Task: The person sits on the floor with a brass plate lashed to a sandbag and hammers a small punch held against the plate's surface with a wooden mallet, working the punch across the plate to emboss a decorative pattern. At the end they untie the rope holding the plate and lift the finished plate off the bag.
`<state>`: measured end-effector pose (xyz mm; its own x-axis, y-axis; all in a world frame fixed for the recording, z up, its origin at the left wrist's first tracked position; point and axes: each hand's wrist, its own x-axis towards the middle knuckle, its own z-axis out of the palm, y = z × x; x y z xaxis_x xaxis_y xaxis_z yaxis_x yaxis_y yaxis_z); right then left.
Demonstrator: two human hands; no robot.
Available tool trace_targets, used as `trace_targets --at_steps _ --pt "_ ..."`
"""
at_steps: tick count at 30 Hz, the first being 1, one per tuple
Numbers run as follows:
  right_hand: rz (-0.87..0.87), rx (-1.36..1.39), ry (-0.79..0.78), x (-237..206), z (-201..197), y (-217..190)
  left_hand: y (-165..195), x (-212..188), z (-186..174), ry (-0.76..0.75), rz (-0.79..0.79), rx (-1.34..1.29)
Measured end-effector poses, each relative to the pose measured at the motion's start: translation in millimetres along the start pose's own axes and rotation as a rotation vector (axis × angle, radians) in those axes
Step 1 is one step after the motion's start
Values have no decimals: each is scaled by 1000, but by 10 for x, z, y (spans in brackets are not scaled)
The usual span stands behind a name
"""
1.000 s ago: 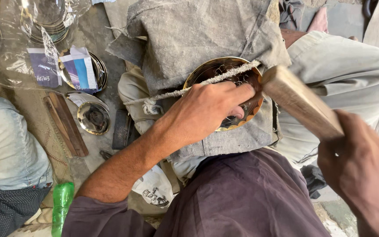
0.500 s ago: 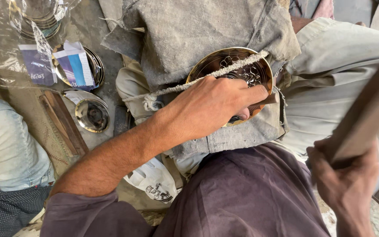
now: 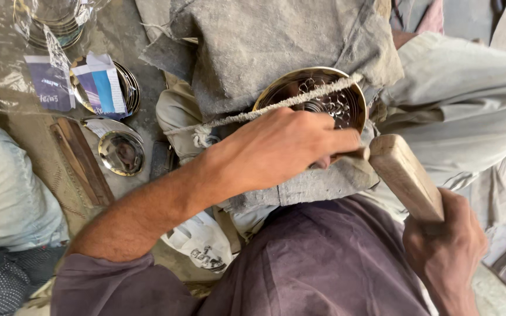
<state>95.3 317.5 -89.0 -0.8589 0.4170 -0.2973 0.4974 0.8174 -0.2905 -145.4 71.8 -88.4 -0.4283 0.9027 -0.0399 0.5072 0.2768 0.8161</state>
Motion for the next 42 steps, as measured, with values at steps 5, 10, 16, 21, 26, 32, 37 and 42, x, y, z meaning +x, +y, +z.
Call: trace_targets --at_steps 5,10,16,21,26,32,37,42 --pt "111 327 -14 354 -227 -34 50 -96 156 483 -126 -83" --pt "-66 132 35 779 -394 -31 10 -65 371 534 -174 7" --pt "-216 381 -47 1099 -475 -82 -15 -39 353 464 -148 49" --pt "-507 171 -88 1380 -648 -151 19 -19 372 467 -172 64" --pt "-651 -11 -66 1671 -769 -339 162 -26 567 660 -425 -7" --pt "-854 -224 -114 1962 -1002 -935 428 -77 748 1006 -563 92" --pt "-927 -452 -172 2011 -1180 -1320 509 -26 835 1109 -634 43" --pt "-871 -392 -194 2051 -1196 -1253 498 -12 823 1073 -691 24"
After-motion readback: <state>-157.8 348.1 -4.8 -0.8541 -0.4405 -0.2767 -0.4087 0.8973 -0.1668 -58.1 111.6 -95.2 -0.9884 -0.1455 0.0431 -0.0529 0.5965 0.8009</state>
